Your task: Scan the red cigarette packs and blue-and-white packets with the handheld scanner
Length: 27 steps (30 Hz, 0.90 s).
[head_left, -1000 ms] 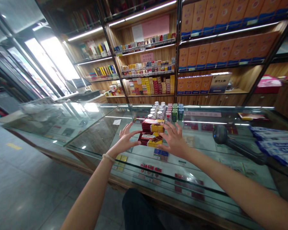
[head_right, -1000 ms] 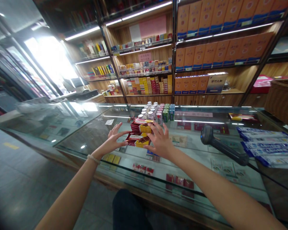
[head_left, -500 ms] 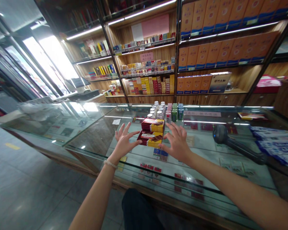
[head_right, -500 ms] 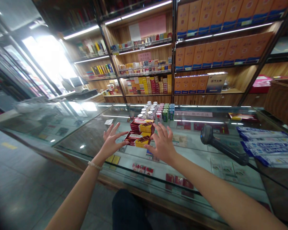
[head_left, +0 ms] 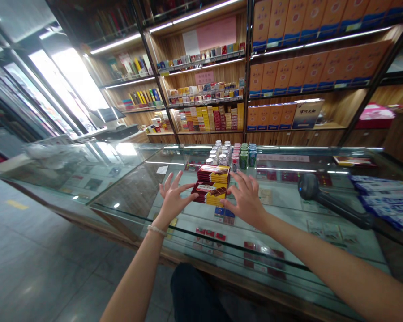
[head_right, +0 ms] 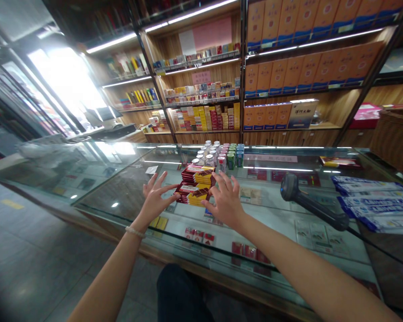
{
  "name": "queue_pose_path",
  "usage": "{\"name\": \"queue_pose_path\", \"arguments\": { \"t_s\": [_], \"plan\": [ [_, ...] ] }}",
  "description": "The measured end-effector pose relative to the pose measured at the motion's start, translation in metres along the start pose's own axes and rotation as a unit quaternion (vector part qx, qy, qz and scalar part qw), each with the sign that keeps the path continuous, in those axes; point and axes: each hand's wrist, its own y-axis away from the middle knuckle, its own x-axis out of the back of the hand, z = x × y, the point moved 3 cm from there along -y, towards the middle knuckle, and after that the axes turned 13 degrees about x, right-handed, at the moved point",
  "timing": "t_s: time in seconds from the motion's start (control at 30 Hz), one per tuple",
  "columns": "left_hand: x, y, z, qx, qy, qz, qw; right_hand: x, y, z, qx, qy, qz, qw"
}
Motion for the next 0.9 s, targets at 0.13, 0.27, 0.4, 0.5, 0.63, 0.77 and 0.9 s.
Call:
{"name": "queue_pose_path", "arguments": {
  "t_s": [0.13, 0.27, 0.4, 0.5, 0.63, 0.77, 0.9],
  "plan": [
    [-0.002, -0.001, -0.002, -0.006, 0.002, -0.005, 1.0, -0.001, 0.0, 0.001, 0.0, 0.001, -0.008, 1.0],
    [-0.004, -0.002, -0.003, -0.003, 0.004, -0.007, 1.0, -0.002, 0.0, 0.001, 0.004, 0.003, 0.0, 1.0],
    [-0.004, -0.002, -0.002, 0.001, -0.007, -0.017, 1.0, -0.002, -0.001, 0.0, 0.003, 0.011, 0.0, 1.0],
    [-0.004, -0.001, -0.001, 0.006, -0.013, -0.022, 1.0, -0.002, 0.0, 0.0, 0.003, 0.016, -0.003, 1.0],
    [-0.004, 0.0, -0.001, 0.019, -0.022, -0.027, 0.999, 0.001, 0.001, 0.005, 0.003, 0.023, 0.0, 1.0],
    [-0.001, 0.002, 0.0, 0.017, -0.043, 0.002, 0.999, 0.003, 0.002, 0.011, 0.015, 0.047, 0.001, 0.999],
    [0.003, 0.004, 0.005, -0.015, -0.096, 0.046, 0.994, 0.0, 0.005, 0.013, 0.025, 0.063, -0.022, 0.997]
  ]
}}
